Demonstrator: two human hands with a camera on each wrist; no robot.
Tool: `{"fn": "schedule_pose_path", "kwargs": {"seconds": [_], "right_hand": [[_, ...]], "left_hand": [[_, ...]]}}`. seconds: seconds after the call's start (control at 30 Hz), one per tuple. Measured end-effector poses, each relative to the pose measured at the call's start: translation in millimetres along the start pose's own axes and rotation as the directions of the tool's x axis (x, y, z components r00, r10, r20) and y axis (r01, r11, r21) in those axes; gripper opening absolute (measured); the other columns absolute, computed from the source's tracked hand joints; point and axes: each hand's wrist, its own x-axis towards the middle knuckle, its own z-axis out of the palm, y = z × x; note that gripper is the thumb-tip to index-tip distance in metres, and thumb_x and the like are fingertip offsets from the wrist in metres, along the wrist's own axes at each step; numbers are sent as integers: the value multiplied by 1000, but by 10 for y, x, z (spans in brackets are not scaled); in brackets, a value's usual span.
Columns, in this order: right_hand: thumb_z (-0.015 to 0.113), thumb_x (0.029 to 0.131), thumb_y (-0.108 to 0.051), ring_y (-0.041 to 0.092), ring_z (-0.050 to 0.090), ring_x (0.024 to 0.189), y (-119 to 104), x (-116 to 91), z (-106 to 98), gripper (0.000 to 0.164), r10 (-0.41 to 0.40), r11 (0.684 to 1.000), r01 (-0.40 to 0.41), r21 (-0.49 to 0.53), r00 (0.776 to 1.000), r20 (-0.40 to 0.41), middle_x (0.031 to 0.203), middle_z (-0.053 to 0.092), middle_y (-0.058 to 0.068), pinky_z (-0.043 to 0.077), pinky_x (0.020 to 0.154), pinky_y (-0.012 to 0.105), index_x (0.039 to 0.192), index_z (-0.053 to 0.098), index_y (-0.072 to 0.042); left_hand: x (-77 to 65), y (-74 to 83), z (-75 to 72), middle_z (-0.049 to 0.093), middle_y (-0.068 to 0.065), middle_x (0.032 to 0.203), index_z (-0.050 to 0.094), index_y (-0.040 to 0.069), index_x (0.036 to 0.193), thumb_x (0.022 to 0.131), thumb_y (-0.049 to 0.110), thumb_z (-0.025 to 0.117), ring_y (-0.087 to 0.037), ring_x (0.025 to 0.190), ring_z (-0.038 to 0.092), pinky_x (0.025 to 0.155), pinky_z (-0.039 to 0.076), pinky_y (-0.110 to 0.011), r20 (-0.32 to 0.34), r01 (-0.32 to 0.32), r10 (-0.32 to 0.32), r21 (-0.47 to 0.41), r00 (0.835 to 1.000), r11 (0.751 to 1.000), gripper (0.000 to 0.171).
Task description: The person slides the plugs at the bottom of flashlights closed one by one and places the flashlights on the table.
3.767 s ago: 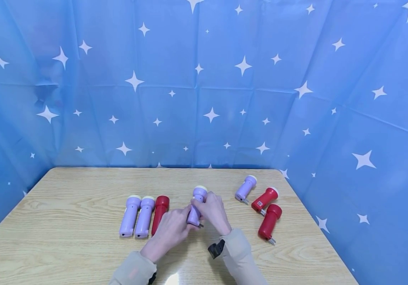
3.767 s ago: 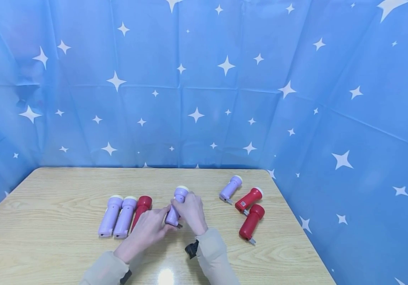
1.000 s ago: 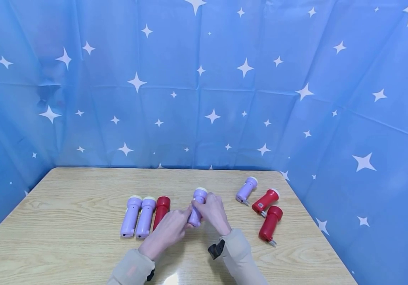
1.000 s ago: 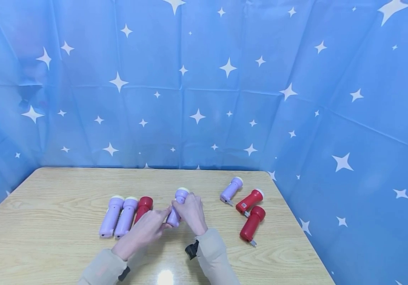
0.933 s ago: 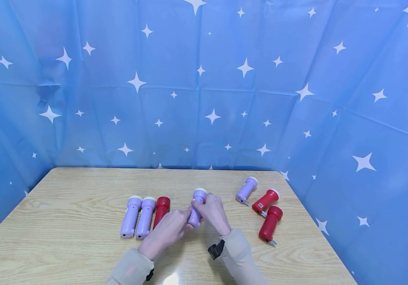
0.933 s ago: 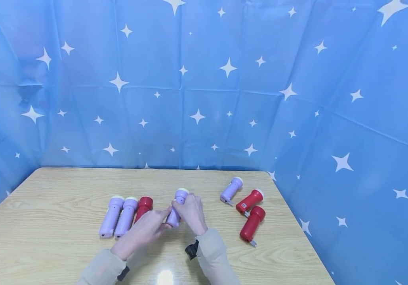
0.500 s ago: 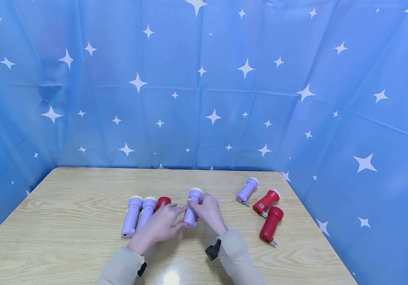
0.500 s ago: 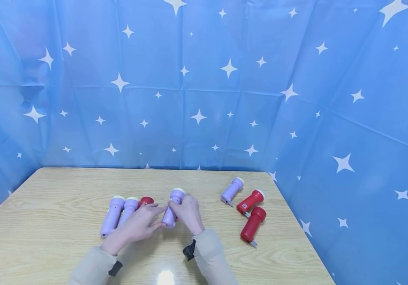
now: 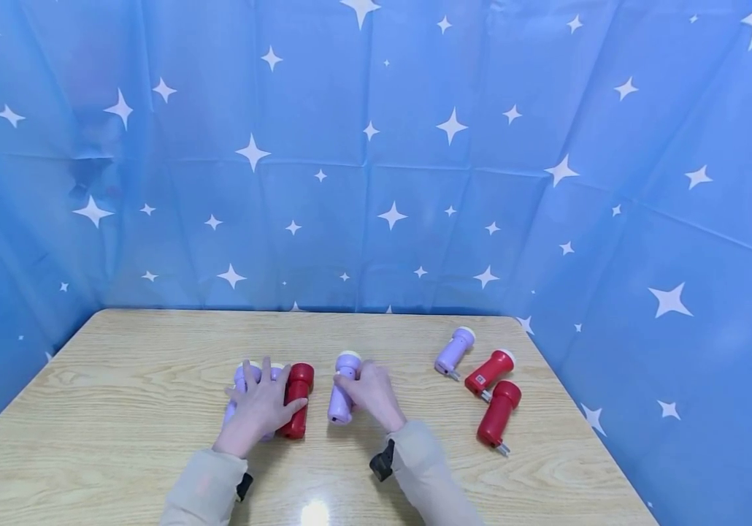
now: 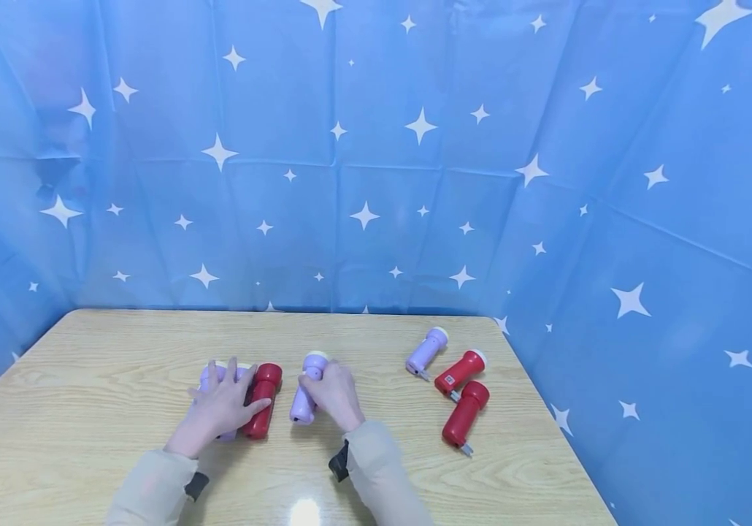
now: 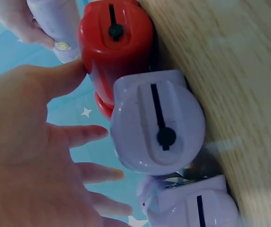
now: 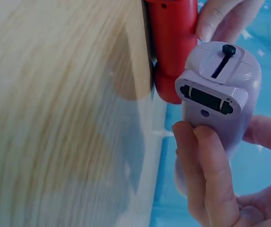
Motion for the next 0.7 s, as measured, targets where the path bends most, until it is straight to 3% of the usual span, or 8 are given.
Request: {"fn": "schedule_pose_path", "kwargs": {"seconds": [0.17,0.3,0.5,0.7], "right_hand": [[69,84,-26,15,59,58,-46,-5,97,31,-8,1000,9,-29,998,59,78,60,11,52,47,25,90,56,2],[69,84,-25,15,57,55,-80,-1,173,35,-23,996,30,-78,996,87,77,57,12,49,44,23,94,56,6],[69,84,-27,13,57,52,-112,23,274,39,18,989,0,-147,993,117,73,58,10,47,43,21,100,54,7],[69,85,-28,13,59,47,-141,44,339,59,43,979,-19,-203,992,115,75,62,14,46,41,21,120,49,15]], "left_hand": [[-6,-22,-7,21,-35,149,40,6,142,86,39,64,-62,136,5,88,17,-86,50,42,-40,-46,998,998,70],[-6,-35,-6,21,-36,149,41,6,142,87,40,62,-63,135,5,86,19,-87,67,43,-41,-30,997,999,68],[-9,-39,-16,20,-38,149,42,7,141,88,42,61,-65,134,5,85,20,-87,81,48,-46,-19,996,999,67],[-6,-51,-17,19,-38,149,42,8,141,88,43,61,-66,133,5,85,21,-86,92,54,-52,-15,994,998,67]]}}
